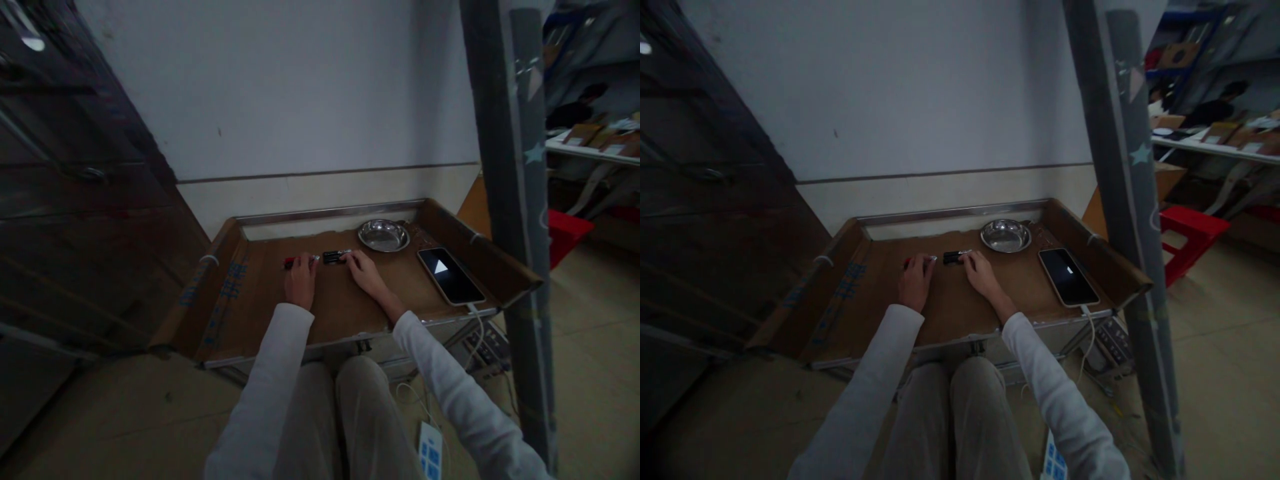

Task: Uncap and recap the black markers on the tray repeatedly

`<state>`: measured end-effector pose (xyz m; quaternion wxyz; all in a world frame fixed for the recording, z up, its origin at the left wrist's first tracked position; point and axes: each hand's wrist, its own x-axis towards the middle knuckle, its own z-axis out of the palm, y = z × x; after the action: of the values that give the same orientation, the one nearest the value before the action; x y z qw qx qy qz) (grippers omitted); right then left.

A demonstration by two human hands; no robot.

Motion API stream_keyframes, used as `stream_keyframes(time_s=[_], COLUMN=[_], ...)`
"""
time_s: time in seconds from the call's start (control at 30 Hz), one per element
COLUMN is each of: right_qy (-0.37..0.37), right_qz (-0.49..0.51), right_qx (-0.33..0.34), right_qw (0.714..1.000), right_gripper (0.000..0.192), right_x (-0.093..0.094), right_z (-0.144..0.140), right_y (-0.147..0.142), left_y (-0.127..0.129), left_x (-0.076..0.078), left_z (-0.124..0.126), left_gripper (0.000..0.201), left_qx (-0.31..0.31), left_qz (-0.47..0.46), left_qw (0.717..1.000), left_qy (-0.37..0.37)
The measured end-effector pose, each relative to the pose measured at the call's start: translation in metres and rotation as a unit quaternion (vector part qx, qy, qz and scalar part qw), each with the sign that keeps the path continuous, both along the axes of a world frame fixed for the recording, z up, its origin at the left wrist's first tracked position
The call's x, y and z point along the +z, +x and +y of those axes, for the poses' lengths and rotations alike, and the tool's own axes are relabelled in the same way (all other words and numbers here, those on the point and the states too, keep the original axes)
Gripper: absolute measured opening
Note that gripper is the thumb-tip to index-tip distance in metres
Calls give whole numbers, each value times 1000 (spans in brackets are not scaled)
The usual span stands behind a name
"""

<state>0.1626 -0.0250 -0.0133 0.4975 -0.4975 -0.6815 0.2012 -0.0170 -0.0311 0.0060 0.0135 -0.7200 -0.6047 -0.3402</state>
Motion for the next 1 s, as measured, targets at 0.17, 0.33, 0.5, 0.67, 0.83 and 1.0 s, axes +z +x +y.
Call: stream_keyframes(time_s=[0.17, 0.33, 0.5, 0.67, 0.83, 1.0], right_qy=[-149, -225, -260, -290, -294, -295], right_qz=[202, 297, 351, 360, 401, 410], right_qx=[135, 215, 233, 253, 278, 263], right_qw=[959, 903, 869, 850, 821, 822], right_gripper=[38, 31, 23, 21, 19, 19], right_x=[3, 4, 6, 10, 12, 9], right_z=[0, -1, -6, -11, -10, -6], right_y=[-6, -4, -1, -3, 1, 5], left_y=[7, 10, 10, 10, 8, 7], left_x=[-3, -3, -1, -2, 0, 1], left_z=[0, 0, -2, -1, -1, 1], left_gripper=[18, 21, 32, 38, 31, 31], left_qx=[-233, -269, -256, -273, -234, -203], left_qz=[-19, -57, -181, -247, -255, -292], left_qw=[972, 961, 949, 929, 937, 932], left_qy=[-4, 12, 36, 22, 43, 64])
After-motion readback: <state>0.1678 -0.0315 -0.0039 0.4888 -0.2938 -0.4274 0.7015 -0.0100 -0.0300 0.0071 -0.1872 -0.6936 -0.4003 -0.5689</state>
